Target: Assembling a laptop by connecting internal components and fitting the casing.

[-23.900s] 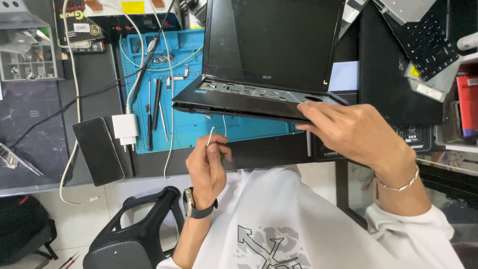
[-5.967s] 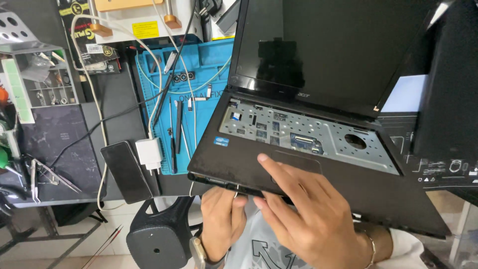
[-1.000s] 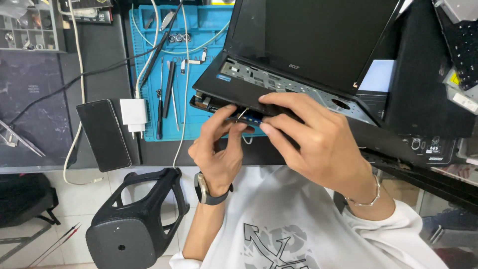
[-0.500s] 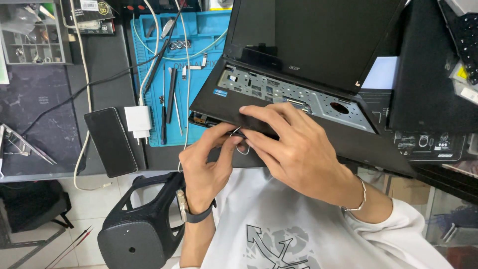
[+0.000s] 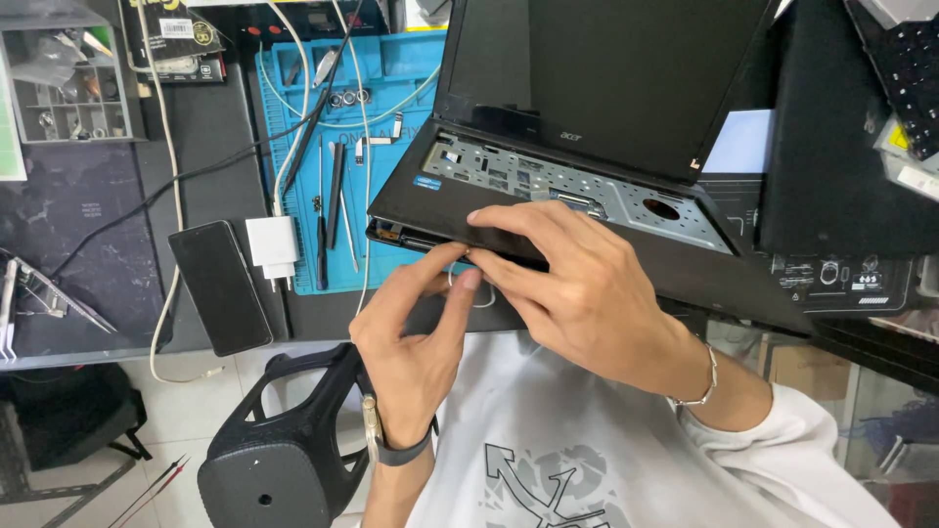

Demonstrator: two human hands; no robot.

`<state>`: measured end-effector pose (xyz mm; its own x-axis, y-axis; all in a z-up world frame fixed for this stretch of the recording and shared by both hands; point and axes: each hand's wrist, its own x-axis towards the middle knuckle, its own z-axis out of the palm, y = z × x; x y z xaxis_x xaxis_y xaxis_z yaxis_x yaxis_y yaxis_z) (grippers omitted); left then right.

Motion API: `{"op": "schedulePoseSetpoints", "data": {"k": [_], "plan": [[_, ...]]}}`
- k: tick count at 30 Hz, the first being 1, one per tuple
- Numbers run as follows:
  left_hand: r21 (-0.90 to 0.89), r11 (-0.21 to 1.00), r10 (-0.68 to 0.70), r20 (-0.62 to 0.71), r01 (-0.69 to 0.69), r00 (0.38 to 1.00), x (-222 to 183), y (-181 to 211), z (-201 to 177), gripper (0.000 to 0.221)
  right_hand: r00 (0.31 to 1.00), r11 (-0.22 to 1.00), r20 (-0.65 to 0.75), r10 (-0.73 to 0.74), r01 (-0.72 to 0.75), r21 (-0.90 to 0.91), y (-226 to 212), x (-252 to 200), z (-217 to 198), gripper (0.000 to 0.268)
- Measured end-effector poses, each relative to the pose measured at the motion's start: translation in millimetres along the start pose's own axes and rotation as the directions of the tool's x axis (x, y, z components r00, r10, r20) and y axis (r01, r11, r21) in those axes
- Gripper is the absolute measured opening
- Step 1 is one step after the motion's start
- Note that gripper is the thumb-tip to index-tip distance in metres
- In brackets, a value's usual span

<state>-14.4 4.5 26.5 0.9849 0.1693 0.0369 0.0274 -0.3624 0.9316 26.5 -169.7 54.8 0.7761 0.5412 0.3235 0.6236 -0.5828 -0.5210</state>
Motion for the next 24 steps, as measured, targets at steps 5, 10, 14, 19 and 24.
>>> {"op": "schedulePoseSetpoints", "data": {"k": [5, 10, 14, 19, 24], "plan": [[0.056, 0.986, 0.161, -0.077, -0.157, 0.984, -0.2, -10.3, 4.6, 0.029, 1.000, 0.999, -0.015, 0.010, -0.009, 0.031, 0.8, 0.2, -0.8, 0.033], [0.053, 0.981, 0.194, -0.137, -0.188, 0.972, 2.4, -15.8, 8.7, 0.025, 1.000, 1.000, -0.016, -0.009, 0.009, 0.028, 2.0, 1.3, -4.1, 0.033], [-0.261, 0.924, 0.223, -0.225, -0.279, 0.949, 5.3, -11.9, 3.7, 0.013, 0.998, 1.000, -0.062, -0.021, 0.021, 0.003, 11.9, -1.4, -6.4, 0.025], [-0.326, 0.869, 0.267, -0.328, -0.373, 0.906, 10.8, 1.2, -7.0, 0.024, 0.997, 0.999, -0.067, 0.028, -0.029, -0.019, 16.5, 9.7, -21.0, 0.028], [-0.348, 0.838, 0.308, -0.333, -0.420, 0.891, 19.8, 11.6, -6.7, 0.021, 1.000, 0.969, -0.003, -0.009, 0.008, -0.247, 20.3, 6.2, -23.2, 0.028]]}}
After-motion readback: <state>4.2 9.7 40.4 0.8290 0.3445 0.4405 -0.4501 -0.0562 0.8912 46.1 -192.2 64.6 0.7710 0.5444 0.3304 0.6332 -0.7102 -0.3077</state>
